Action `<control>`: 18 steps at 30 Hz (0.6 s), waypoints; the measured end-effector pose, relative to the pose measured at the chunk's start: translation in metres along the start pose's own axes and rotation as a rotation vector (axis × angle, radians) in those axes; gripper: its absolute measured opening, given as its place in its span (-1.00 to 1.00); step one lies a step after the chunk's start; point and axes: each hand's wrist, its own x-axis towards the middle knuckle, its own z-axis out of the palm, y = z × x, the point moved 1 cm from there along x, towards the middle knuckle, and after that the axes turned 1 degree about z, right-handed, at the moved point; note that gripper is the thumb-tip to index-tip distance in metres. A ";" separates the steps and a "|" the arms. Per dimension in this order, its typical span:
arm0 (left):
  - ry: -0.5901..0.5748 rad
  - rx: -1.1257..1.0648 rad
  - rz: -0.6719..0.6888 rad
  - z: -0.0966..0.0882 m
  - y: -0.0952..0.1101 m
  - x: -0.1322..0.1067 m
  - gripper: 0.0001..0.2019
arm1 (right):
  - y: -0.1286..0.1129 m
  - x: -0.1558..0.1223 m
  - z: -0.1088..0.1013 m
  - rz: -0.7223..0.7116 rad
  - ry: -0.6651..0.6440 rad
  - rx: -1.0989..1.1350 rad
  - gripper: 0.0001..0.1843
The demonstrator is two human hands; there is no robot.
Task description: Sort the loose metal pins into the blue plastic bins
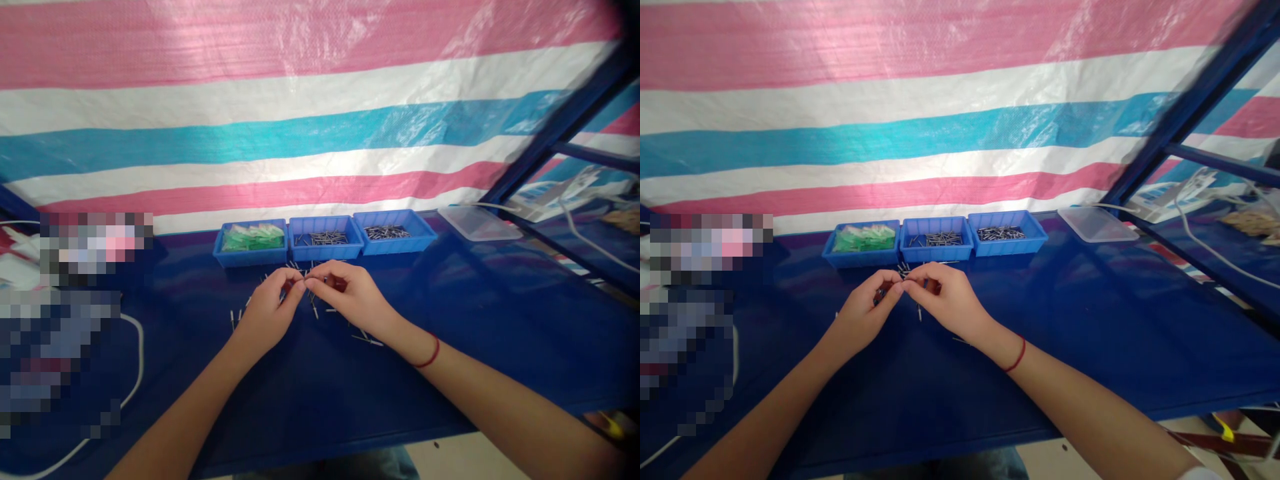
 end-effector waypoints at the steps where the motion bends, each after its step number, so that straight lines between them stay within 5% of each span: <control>1: 0.005 -0.013 -0.006 0.001 0.001 -0.001 -0.82 | 0.000 -0.001 0.001 0.011 0.003 0.035 -0.81; 18: 0.137 0.011 0.071 -0.003 -0.002 0.001 -0.87 | 0.000 0.002 -0.005 -0.049 -0.002 0.038 -0.91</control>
